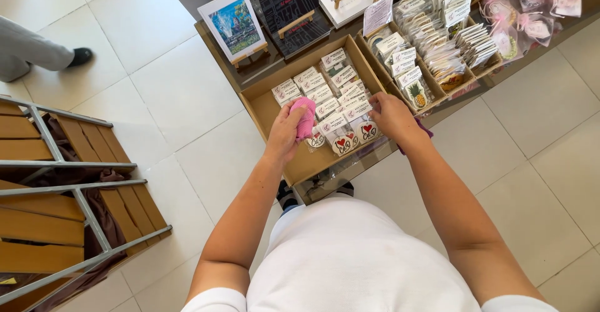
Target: The person is organizing and arranging small packaged souvenirs and snacks within a display box on a retail shelf.
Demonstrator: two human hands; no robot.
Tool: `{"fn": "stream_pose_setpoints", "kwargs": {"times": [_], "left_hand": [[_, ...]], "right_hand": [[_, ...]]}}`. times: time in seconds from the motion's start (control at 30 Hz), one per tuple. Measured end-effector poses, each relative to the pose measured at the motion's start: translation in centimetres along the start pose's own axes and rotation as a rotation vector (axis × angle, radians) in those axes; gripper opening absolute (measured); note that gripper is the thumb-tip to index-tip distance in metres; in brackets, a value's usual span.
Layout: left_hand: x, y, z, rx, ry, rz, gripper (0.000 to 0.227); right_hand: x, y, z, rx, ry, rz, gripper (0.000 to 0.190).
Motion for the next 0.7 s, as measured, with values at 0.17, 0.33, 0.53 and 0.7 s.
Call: {"fn": "stream_pose_setpoints", "kwargs": {"times": [0.17, 0.33, 0.53, 0.7], "left_hand": [[-0.1, 0.0, -0.1, -0.027, -0.142, 0.028, 0.058], [0.7, 0.5, -0.4, -0.132, -0.402, 0.133, 0.066], [4.5, 2.0, -1.0, -0.088, -0.880, 0.124, 0.055], [7.8, 0.0, -3.9, 0.037, -1.394, 0.527, 0.045]], "right_hand": [[-3.9, 1.3, -1.3, 0.251, -0.035, -0.235, 0.029], [-8.0, 1.7, 2.2, 0.060, -0.300, -0.099, 0.024], [-8.3, 1.0, 11.4, -0.247, -0.891, -0.009, 0.037], [-7.9, 0.2, 16.0, -0.359, -1.162, 0.171, 0.055]]}}
Point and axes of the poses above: each hand's wrist, its own y-axis away from the middle knuckle, its own z-axis out of the palm, x = y × z, the point moved 7 cm from there along -y, towards the middle knuckle, and after that the axes turned 1 degree about -y, right-handed, at the moved point
